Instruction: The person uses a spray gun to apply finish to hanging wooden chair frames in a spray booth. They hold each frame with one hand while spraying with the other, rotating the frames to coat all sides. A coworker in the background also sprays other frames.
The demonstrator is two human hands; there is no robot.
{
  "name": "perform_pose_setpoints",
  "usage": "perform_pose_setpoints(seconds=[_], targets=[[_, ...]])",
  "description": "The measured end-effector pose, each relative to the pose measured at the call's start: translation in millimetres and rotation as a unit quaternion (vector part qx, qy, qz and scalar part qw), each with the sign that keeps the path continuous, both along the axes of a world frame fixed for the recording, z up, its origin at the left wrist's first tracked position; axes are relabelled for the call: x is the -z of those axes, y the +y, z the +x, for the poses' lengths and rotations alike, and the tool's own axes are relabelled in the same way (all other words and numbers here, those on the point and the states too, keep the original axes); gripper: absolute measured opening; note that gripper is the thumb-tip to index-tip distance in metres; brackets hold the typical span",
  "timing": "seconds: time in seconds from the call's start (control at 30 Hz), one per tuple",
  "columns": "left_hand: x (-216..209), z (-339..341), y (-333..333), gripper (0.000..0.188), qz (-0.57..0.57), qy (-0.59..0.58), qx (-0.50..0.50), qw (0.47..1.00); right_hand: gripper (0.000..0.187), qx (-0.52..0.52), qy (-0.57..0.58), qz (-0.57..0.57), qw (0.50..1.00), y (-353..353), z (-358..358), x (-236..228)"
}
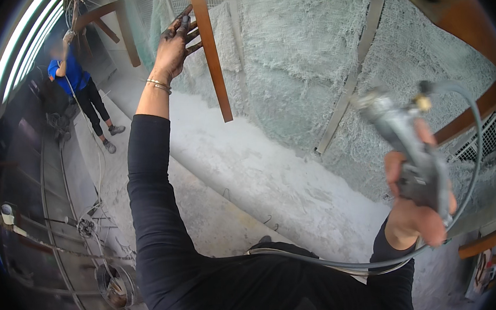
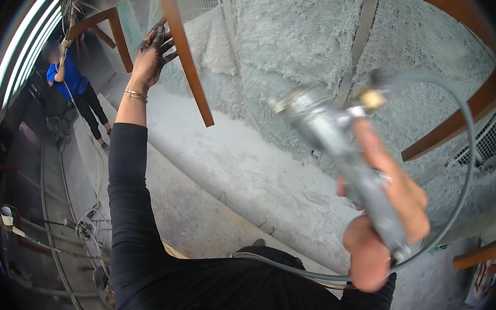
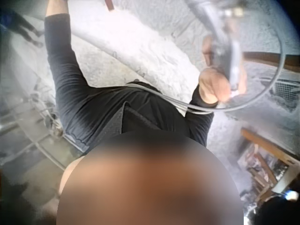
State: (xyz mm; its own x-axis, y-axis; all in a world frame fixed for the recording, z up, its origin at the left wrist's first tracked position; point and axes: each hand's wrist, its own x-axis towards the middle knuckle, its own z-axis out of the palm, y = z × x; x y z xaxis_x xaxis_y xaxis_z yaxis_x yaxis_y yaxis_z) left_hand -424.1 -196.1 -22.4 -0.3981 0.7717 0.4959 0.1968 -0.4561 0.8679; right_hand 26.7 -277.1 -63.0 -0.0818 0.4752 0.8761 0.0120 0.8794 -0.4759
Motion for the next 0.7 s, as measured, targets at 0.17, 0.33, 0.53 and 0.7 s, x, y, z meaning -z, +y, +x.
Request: perform_pose_setpoints(seconds=[0.17,0.33,0.53,0.7], targets=[[7,-36,13,0.048,0.006,0.018,-0.02,1.0,0.092,-0.082,-0.051,0.022,0.995,29,-15,15],[11,-68,36,0.06,0.018,0.072,-0.02,0.997,0.063,-0.12,-0.221,-0.082,0.964,48,-34,48],[14,-104,81,0.073,0.006,0.139,-0.096,0.986,0.074,-0.068,-0.22,-0.134,0.964,51,-34,44],[6,-109,110,0.069,-0.035,0.067,0.013,0.997,0.115,-0.043,0.075,-0.062,0.994,42,-52,28]])
